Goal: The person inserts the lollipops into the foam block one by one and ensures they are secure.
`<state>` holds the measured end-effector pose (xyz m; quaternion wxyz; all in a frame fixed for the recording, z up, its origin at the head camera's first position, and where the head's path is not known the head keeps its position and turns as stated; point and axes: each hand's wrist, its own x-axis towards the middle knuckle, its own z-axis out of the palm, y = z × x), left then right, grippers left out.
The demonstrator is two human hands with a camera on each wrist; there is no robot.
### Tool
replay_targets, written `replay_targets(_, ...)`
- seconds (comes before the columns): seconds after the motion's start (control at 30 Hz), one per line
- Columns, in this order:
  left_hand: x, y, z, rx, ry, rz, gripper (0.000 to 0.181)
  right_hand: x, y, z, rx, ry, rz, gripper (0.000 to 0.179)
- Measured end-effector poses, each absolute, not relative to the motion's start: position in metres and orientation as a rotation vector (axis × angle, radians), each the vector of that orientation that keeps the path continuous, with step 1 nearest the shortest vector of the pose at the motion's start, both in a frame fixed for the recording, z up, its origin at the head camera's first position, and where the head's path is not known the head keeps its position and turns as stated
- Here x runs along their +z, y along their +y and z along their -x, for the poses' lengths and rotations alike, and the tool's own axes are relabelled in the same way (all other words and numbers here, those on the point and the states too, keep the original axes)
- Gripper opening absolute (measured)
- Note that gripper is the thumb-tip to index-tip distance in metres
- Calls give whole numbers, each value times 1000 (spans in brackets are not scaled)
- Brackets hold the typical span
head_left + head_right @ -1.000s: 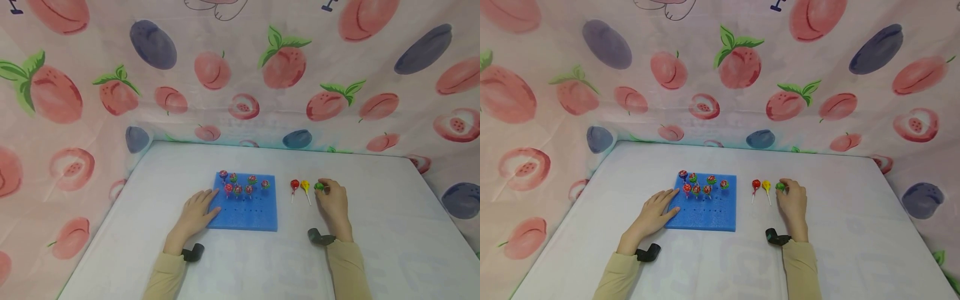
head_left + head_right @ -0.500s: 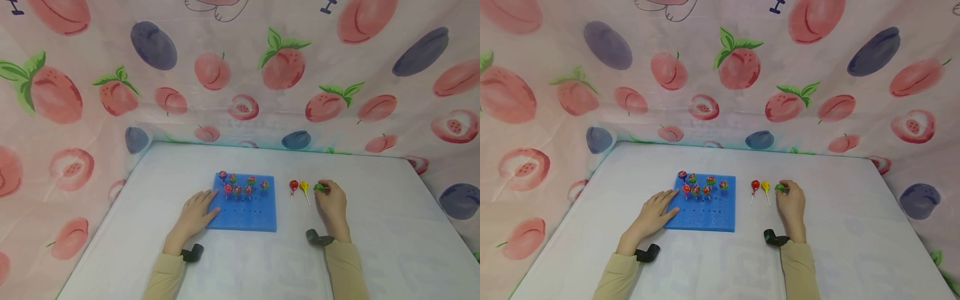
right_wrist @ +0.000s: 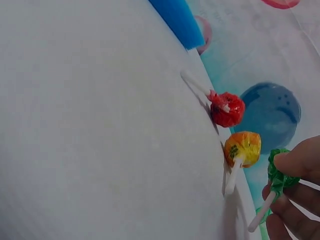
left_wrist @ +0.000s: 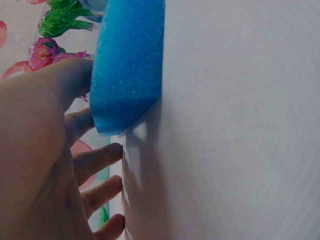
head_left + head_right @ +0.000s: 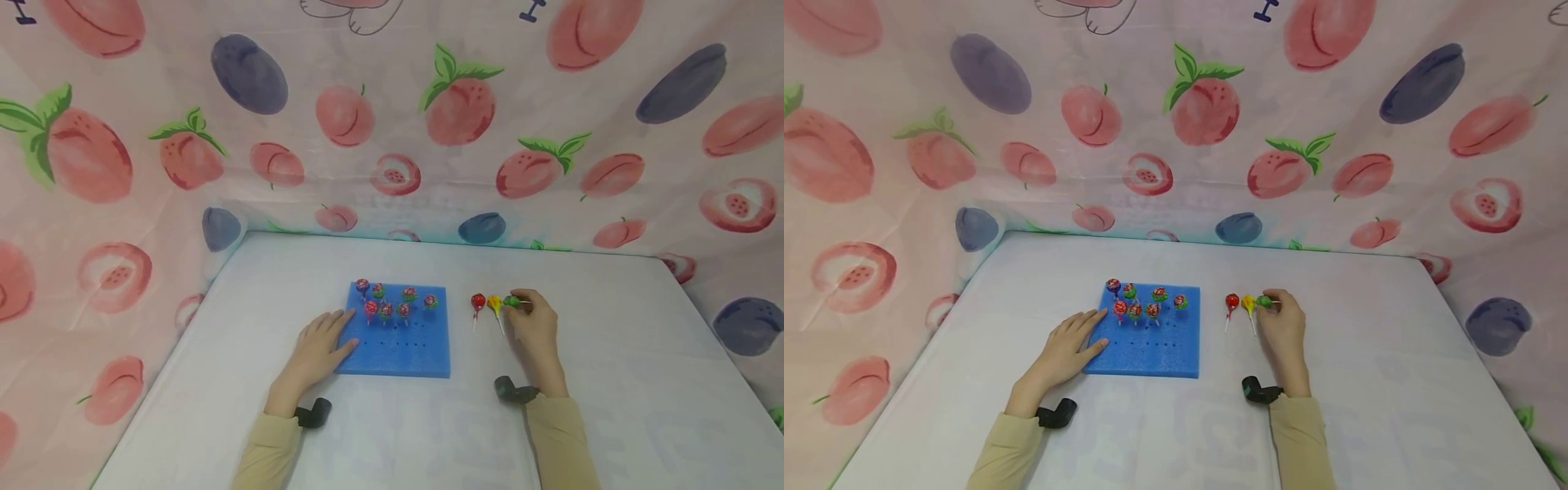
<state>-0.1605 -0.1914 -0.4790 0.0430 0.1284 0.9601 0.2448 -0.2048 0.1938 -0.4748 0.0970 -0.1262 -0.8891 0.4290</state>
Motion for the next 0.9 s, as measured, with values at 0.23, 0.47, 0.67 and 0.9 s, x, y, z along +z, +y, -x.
replay_targets(0.23, -476, -191, 160, 748, 2932, -390, 63, -468, 186, 202, 1366, -2623, 364, 35)
replay_targets(0.47, -476, -190, 160, 750, 2932, -385, 62, -458, 177, 197, 1363, -2641, 296, 31)
replay_targets(0.67, -476, -191, 160, 751, 2933, -385, 62, -450, 170, 192, 1337, -2607, 209, 30)
replay_targets(0.9, -477, -191, 160, 743, 2937, -387, 62, -443, 166, 189, 1334, -2572, 169, 30)
